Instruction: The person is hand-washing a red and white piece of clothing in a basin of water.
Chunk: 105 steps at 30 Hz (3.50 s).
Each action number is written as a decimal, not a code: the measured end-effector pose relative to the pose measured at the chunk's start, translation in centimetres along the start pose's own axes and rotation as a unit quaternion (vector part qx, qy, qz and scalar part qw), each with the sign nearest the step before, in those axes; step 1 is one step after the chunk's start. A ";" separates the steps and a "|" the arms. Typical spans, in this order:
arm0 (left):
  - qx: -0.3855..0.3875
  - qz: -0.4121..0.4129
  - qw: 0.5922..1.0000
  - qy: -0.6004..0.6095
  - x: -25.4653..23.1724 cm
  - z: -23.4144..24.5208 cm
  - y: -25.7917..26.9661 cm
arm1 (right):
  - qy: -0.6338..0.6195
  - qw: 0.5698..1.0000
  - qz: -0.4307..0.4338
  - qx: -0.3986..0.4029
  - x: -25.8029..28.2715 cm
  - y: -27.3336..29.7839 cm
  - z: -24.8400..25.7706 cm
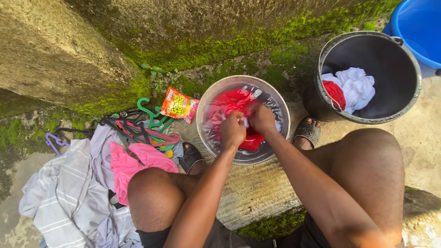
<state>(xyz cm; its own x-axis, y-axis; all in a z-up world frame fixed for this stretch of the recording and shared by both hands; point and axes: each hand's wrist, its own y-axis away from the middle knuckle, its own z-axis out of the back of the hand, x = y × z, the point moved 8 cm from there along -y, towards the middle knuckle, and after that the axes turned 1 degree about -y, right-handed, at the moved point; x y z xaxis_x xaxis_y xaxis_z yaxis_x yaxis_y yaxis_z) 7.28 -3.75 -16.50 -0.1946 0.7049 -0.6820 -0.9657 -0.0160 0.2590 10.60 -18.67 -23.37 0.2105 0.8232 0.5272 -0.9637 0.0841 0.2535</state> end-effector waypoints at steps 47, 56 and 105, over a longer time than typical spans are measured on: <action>-0.101 -0.016 0.911 0.399 -5.6 6.7 5.6 | -0.720 0.656 -0.205 0.099 7.0 5.3 6.0; 0.131 0.168 0.808 0.550 -2.3 2.7 1.3 | -0.740 0.673 -0.009 0.002 13.2 8.9 12.0; 0.048 -0.348 0.903 0.248 -15.3 17.7 6.5 | -0.193 0.947 0.240 -0.089 19.2 11.8 25.4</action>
<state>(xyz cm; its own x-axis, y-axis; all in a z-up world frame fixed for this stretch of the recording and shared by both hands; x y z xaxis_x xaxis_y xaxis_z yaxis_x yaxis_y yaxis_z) 7.04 -2.06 7.73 0.3781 0.1161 -0.9184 -0.8687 0.3873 -0.3087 7.46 -16.13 10.39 -0.2478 0.5259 0.8137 -0.9688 -0.1267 -0.2131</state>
